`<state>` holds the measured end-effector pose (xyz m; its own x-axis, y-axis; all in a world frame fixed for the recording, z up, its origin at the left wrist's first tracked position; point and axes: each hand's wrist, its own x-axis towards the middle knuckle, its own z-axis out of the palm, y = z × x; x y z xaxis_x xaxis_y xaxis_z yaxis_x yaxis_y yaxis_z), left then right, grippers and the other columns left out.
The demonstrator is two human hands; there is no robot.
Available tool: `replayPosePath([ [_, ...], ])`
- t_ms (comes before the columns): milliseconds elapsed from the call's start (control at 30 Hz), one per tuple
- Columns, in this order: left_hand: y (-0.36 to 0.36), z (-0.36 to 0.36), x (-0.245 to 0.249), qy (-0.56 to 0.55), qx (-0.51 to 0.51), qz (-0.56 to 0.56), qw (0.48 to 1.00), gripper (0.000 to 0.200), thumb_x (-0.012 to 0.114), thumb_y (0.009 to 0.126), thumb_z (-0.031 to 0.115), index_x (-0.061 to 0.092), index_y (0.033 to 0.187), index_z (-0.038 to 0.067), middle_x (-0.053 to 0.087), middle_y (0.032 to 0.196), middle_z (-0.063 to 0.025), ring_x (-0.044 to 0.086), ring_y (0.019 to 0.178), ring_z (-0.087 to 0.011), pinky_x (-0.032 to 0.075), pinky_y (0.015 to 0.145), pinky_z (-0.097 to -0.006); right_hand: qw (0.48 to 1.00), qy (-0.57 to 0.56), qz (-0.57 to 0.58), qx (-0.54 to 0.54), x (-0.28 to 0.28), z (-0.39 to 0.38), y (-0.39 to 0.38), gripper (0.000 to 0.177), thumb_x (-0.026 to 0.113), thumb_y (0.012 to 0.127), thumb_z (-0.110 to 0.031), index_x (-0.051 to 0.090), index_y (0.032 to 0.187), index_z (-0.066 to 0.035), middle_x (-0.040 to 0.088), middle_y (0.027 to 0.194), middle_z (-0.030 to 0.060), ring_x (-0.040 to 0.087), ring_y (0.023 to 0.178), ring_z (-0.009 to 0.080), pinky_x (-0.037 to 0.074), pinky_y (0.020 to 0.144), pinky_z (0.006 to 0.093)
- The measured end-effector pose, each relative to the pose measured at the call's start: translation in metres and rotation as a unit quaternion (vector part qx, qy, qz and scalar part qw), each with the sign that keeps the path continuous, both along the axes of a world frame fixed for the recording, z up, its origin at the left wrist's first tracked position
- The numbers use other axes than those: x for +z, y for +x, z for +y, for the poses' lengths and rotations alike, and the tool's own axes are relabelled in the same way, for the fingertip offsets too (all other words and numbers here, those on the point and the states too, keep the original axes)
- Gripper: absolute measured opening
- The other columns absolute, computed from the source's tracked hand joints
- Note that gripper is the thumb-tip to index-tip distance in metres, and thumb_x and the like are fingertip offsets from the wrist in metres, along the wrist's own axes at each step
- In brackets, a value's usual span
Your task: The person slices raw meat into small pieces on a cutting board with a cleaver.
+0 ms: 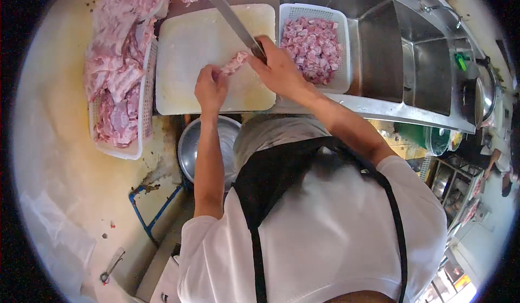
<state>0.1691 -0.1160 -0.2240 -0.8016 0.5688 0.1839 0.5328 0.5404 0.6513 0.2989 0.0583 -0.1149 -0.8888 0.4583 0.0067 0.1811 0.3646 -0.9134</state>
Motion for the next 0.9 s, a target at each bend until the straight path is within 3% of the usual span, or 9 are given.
replayPosePath([
  [100, 0.000, -0.002, 0.003, -0.020, 0.001, 0.009, 1.000, 0.016, 0.068, 0.077, 0.014, 0.059, 0.090, 0.008, 0.061, 0.082, -0.0089, 0.061, 0.079, -0.0300, 0.049, 0.069, -0.0407, 0.999, 0.005, 0.027, -0.035, 0.002, -0.019, -0.013, 0.036, 0.058, 0.091, -0.019, 0.044, 0.117, 0.002, 0.064, 0.084, 0.0269, 0.062, 0.080, 0.0480, 0.047, 0.070, 0.0556],
  [200, 0.000, 0.001, 0.004, 0.028, -0.010, 0.018, 0.999, 0.016, 0.067, 0.077, 0.014, 0.060, 0.090, 0.008, 0.061, 0.083, -0.0092, 0.062, 0.079, -0.0302, 0.048, 0.069, -0.0417, 0.991, 0.127, 0.023, 0.039, -0.111, -0.032, -0.011, 0.036, 0.058, 0.090, -0.014, 0.045, 0.118, 0.004, 0.063, 0.079, 0.0262, 0.063, 0.075, 0.0457, 0.047, 0.065, 0.0520],
  [233, -0.001, 0.001, 0.004, 0.000, -0.010, 0.030, 0.999, 0.015, 0.067, 0.077, 0.014, 0.060, 0.090, 0.008, 0.062, 0.083, -0.0092, 0.062, 0.079, -0.0305, 0.048, 0.069, -0.0416, 0.989, 0.095, -0.094, 0.062, -0.106, -0.030, -0.009, 0.039, 0.058, 0.089, -0.014, 0.044, 0.121, 0.004, 0.063, 0.079, 0.0288, 0.062, 0.075, 0.0487, 0.047, 0.065, 0.0548],
  [333, -0.004, -0.002, 0.001, -0.017, -0.022, 0.043, 0.999, 0.014, 0.066, 0.078, 0.013, 0.060, 0.089, 0.008, 0.062, 0.084, -0.0095, 0.062, 0.079, -0.0316, 0.048, 0.068, -0.0419, 0.969, 0.205, -0.137, 0.035, -0.086, -0.020, -0.006, 0.038, 0.059, 0.089, -0.015, 0.046, 0.120, 0.004, 0.062, 0.077, 0.0299, 0.062, 0.075, 0.0507, 0.047, 0.066, 0.0558],
  [533, -0.014, -0.012, 0.002, 0.051, -0.002, -0.042, 0.998, 0.011, 0.062, 0.082, 0.014, 0.060, 0.090, 0.007, 0.062, 0.087, -0.0122, 0.061, 0.080, -0.0350, 0.049, 0.070, -0.0457, 0.997, 0.048, -0.014, -0.053, -0.012, -0.031, -0.019, 0.045, 0.059, 0.089, -0.016, 0.045, 0.126, 0.005, 0.062, 0.085, 0.0334, 0.062, 0.081, 0.0511, 0.048, 0.071, 0.0547],
  [600, -0.013, -0.012, 0.003, 0.100, 0.016, -0.085, 0.991, 0.012, 0.061, 0.084, 0.015, 0.060, 0.092, 0.006, 0.062, 0.089, -0.0132, 0.061, 0.081, -0.0360, 0.049, 0.071, -0.0468, 0.996, 0.046, -0.075, 0.008, -0.086, -0.054, -0.022, 0.048, 0.059, 0.089, -0.017, 0.044, 0.127, 0.007, 0.062, 0.088, 0.0339, 0.062, 0.084, 0.0510, 0.048, 0.073, 0.0547],
  [633, -0.010, -0.008, 0.003, 0.058, 0.002, -0.030, 0.998, 0.012, 0.061, 0.084, 0.015, 0.060, 0.092, 0.007, 0.061, 0.091, -0.0139, 0.062, 0.083, -0.0367, 0.050, 0.072, -0.0471, 0.987, 0.044, -0.134, 0.071, -0.112, -0.061, -0.022, 0.051, 0.060, 0.088, -0.017, 0.042, 0.129, 0.008, 0.062, 0.091, 0.0344, 0.062, 0.088, 0.0509, 0.048, 0.075, 0.0547],
  [833, -0.003, 0.014, 0.005, -0.098, -0.039, 0.045, 0.993, 0.018, 0.063, 0.077, 0.016, 0.058, 0.093, 0.008, 0.060, 0.093, -0.0146, 0.062, 0.085, -0.0383, 0.051, 0.072, -0.0486, 0.995, 0.052, -0.079, 0.042, -0.098, -0.031, 0.002, 0.050, 0.062, 0.089, -0.028, 0.048, 0.123, 0.006, 0.063, 0.099, 0.0320, 0.062, 0.091, 0.0501, 0.048, 0.078, 0.0526],
  [900, -0.010, 0.012, -0.013, -0.093, -0.055, 0.039, 0.993, 0.023, 0.066, 0.072, 0.016, 0.058, 0.092, 0.007, 0.060, 0.092, -0.0148, 0.062, 0.084, -0.0378, 0.051, 0.071, -0.0479, 0.989, 0.101, -0.105, 0.009, -0.119, -0.003, 0.029, 0.046, 0.061, 0.089, -0.031, 0.052, 0.119, 0.003, 0.066, 0.095, 0.0262, 0.065, 0.084, 0.0422, 0.050, 0.073, 0.0490],
])
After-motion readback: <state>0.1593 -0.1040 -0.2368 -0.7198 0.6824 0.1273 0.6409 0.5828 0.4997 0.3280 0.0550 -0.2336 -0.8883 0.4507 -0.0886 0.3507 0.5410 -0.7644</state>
